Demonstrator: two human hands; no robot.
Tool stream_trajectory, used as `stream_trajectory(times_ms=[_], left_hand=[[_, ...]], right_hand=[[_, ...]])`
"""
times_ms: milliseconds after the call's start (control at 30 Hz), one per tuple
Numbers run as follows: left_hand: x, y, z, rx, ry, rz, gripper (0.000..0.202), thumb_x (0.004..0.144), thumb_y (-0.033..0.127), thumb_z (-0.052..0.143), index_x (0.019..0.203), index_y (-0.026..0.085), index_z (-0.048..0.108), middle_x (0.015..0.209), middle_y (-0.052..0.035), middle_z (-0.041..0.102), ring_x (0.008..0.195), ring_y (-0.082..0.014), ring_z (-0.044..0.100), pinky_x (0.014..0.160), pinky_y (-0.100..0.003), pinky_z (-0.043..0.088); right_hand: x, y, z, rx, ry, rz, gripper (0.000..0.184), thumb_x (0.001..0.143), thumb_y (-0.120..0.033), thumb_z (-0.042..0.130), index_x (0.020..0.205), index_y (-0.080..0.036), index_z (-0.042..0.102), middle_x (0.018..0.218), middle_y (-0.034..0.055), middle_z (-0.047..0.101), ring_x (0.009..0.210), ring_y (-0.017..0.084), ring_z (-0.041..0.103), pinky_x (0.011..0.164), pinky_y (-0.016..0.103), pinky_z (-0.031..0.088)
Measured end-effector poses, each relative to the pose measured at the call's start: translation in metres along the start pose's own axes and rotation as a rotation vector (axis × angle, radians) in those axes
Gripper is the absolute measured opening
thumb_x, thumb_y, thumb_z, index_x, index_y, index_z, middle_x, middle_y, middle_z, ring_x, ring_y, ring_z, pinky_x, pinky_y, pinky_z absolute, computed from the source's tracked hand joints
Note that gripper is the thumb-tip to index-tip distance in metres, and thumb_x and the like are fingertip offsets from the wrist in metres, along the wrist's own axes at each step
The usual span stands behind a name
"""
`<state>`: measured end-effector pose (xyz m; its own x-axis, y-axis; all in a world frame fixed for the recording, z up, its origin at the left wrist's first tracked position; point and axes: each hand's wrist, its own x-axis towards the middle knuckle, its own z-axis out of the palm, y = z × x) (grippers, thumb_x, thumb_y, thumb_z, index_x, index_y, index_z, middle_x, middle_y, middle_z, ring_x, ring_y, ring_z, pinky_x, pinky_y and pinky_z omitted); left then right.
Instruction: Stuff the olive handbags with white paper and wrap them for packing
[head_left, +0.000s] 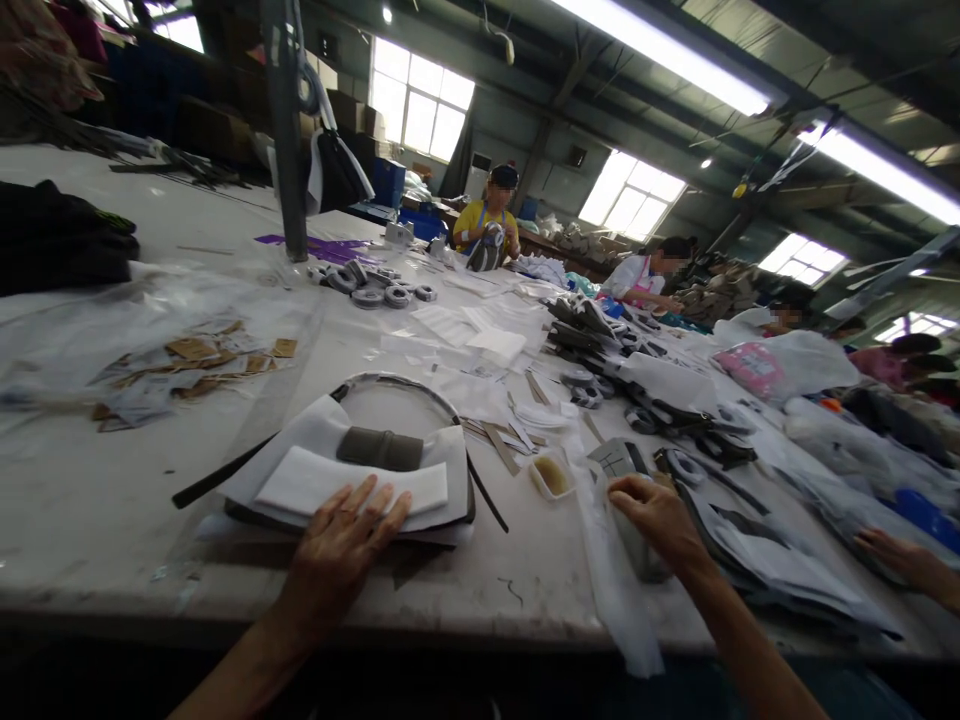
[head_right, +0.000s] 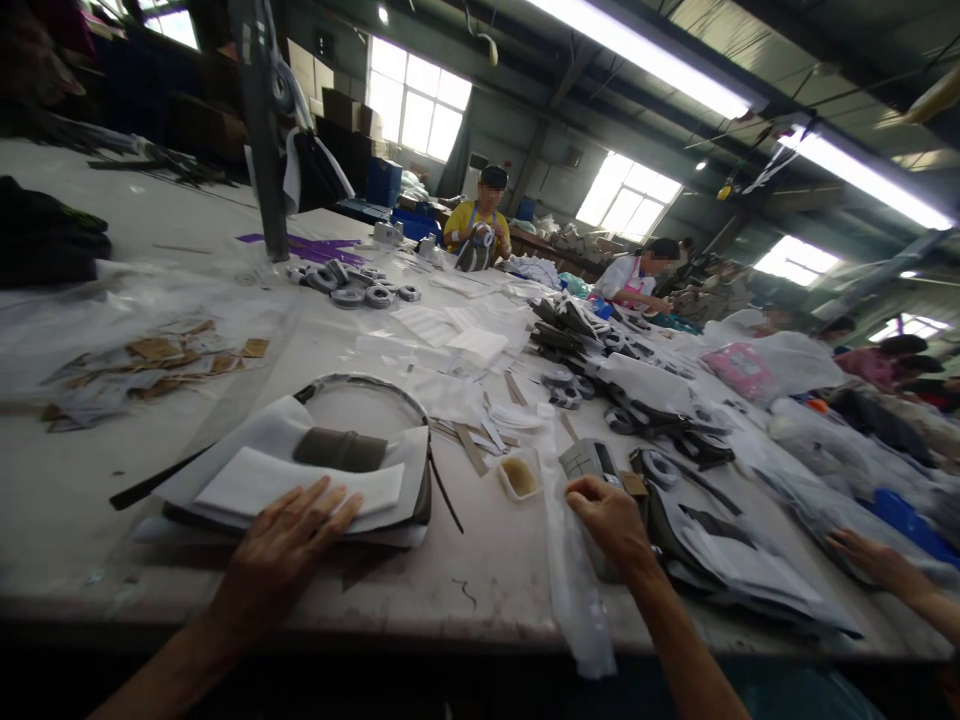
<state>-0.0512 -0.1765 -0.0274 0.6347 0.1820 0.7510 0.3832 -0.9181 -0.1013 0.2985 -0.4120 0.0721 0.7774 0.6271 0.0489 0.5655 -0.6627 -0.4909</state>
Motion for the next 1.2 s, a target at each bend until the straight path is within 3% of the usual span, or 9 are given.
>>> stream_trajectory(times_ms=[67, 167, 367, 500, 633, 800, 900, 1033, 1200], left_hand=[[-0.001, 0.0, 0.0, 0.017, 0.0, 0.008, 0.045, 0.098, 0.007, 0.037, 0.129, 0.027, 0.062, 0.122, -0.0024, 0.07, 0.121, -0.0222, 0.061, 0.111, -0.038, 0.037], [-0.002, 0.004, 0.001, 0.036, -0.013, -0.012, 0.042, 0.097, 0.009, 0.041, 0.129, 0.028, 0.062, 0.12, -0.0041, 0.07, 0.122, -0.0237, 0.06, 0.11, -0.041, 0.039], [-0.008, 0.013, 0.009, 0.052, -0.034, -0.035, 0.033, 0.097, 0.018, 0.05, 0.127, 0.026, 0.059, 0.12, -0.0064, 0.065, 0.125, -0.0275, 0.056, 0.108, -0.047, 0.042], [-0.004, 0.018, 0.011, 0.089, -0.009, -0.024, 0.026, 0.096, 0.019, 0.052, 0.12, 0.021, 0.06, 0.113, -0.0076, 0.066, 0.122, -0.0278, 0.059, 0.106, -0.046, 0.045], [0.006, 0.02, 0.013, 0.1, -0.005, 0.063, 0.019, 0.097, 0.017, 0.048, 0.11, 0.015, 0.061, 0.1, -0.0071, 0.068, 0.119, -0.0271, 0.061, 0.109, -0.045, 0.043], [0.012, 0.015, 0.015, 0.049, -0.04, 0.184, 0.017, 0.096, 0.015, 0.046, 0.105, 0.012, 0.059, 0.108, -0.0107, 0.067, 0.115, -0.0261, 0.063, 0.105, -0.041, 0.048], [0.009, 0.012, 0.013, 0.026, -0.057, 0.182, 0.02, 0.096, 0.014, 0.044, 0.109, 0.009, 0.059, 0.114, -0.0136, 0.066, 0.112, -0.0239, 0.065, 0.105, -0.039, 0.049], [0.004, 0.01, 0.013, -0.025, -0.022, 0.151, 0.022, 0.097, 0.013, 0.042, 0.113, 0.009, 0.058, 0.111, -0.0141, 0.069, 0.109, -0.0215, 0.066, 0.104, -0.038, 0.05], [-0.001, 0.008, 0.013, -0.005, -0.002, 0.163, 0.049, 0.097, 0.013, 0.047, 0.145, 0.016, 0.04, 0.114, -0.0117, 0.07, 0.11, -0.022, 0.067, 0.102, -0.039, 0.053]], right_hand=[[-0.006, -0.023, 0.0, 0.311, -0.073, -0.029, 0.021, 0.071, -0.04, 0.058, 0.071, -0.021, 0.066, 0.111, 0.0079, 0.073, 0.095, 0.028, 0.069, 0.078, 0.033, 0.054], [-0.018, -0.064, 0.014, 0.612, -0.209, -0.119, 0.021, 0.077, -0.041, 0.057, 0.072, -0.02, 0.056, 0.144, 0.012, 0.053, 0.105, 0.032, 0.067, 0.074, 0.036, 0.059], [-0.031, -0.147, 0.086, 0.095, 0.04, -0.639, 0.007, 0.083, -0.024, 0.047, 0.08, -0.023, 0.053, 0.148, 0.0113, 0.049, 0.112, 0.028, 0.063, 0.095, 0.04, 0.051], [-0.03, -0.183, 0.136, -0.134, -0.08, -0.793, 0.014, 0.081, -0.012, 0.042, 0.084, -0.021, 0.052, 0.13, 0.0169, 0.061, 0.116, 0.027, 0.06, 0.098, 0.037, 0.047], [-0.022, -0.191, 0.158, -0.22, -0.244, -0.684, 0.016, 0.083, -0.01, 0.042, 0.083, -0.019, 0.055, 0.092, 0.0114, 0.068, 0.094, 0.025, 0.065, 0.086, 0.035, 0.049], [-0.003, -0.183, 0.147, 0.035, -0.446, -0.576, 0.017, 0.082, -0.018, 0.053, 0.087, -0.019, 0.069, 0.121, 0.0107, 0.068, 0.118, 0.025, 0.06, 0.104, 0.039, 0.042], [0.009, -0.178, 0.141, 0.148, -0.607, -0.568, 0.023, 0.084, -0.028, 0.056, 0.094, -0.022, 0.076, 0.126, 0.0089, 0.067, 0.118, 0.025, 0.061, 0.107, 0.04, 0.041], [0.007, -0.176, 0.148, 0.151, -0.49, -0.607, 0.034, 0.083, -0.025, 0.057, 0.112, -0.02, 0.073, 0.134, 0.0097, 0.062, 0.126, 0.025, 0.056, 0.112, 0.043, 0.037], [-0.008, -0.179, 0.162, 0.061, -0.341, -0.549, 0.04, 0.081, -0.025, 0.058, 0.12, -0.019, 0.068, 0.138, 0.013, 0.058, 0.131, 0.029, 0.05, 0.114, 0.049, 0.034]])
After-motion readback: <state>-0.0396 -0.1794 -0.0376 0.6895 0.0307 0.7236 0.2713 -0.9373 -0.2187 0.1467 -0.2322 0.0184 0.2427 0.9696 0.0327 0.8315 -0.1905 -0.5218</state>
